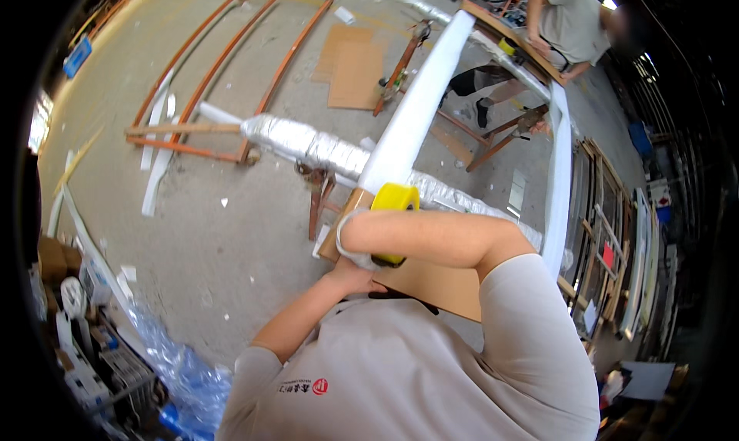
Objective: The person secures cardboard to a metal frame using a tape dispenser, wraps the frame in plastic sheeting, and then attaches labels from a document.
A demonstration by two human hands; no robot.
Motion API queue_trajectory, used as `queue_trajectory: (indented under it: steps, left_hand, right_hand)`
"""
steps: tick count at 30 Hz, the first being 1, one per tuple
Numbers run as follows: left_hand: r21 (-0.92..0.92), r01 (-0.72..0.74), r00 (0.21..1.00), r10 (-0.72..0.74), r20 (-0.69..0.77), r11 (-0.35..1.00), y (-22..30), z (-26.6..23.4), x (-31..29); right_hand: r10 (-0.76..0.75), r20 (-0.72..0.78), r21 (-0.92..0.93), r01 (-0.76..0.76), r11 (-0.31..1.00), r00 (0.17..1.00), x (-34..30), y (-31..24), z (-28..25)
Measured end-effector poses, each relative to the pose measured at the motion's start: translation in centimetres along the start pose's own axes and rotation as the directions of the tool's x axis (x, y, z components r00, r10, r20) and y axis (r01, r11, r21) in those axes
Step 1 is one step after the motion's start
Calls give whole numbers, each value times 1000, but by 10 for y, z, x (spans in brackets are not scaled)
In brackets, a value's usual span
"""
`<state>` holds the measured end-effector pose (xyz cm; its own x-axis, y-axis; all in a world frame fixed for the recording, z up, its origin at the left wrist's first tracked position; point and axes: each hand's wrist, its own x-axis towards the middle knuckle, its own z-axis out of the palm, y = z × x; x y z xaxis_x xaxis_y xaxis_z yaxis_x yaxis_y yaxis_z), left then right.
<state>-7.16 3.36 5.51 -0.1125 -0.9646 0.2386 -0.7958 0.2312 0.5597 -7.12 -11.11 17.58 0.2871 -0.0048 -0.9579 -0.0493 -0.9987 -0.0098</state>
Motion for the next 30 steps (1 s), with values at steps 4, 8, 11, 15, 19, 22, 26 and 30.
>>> queue_trajectory:
  steps: [4,8,11,15,19,22,26,30]
  left_hand:
    - [-674,199,973,-227,49,711,-43,-48,20]
    - [-426,453,804,-565,-185,784,-110,-40,44]
    - [-684,672,562,-405,721,-284,-134,-17,57]
    - [-835,484,694,-466,549,-262,-133,4,58]
    - [-781,584,671,-411,617,-219,-129,3,62]
    - [-845,533,737,-461,494,-52,-110,-7,65]
    - [-811,580,706,-544,454,77,-93,-18,68]
    - [-551,702,619,-769,160,451,-130,-26,65]
  right_hand:
    - [-20,-164,-87,6,996,986,-25,-12,21]
    - [287,-395,378,-130,917,873,-93,-8,78]
    - [510,-381,609,-206,766,771,-116,-32,129]
    - [730,-241,903,-127,410,639,-74,-61,209]
    - [821,-327,921,-36,387,467,-59,-80,251]
    - [812,-326,927,-6,376,483,-67,-78,250]
    - [802,-388,920,148,362,454,-52,-75,269]
    - [806,-461,875,344,342,372,-58,-77,295]
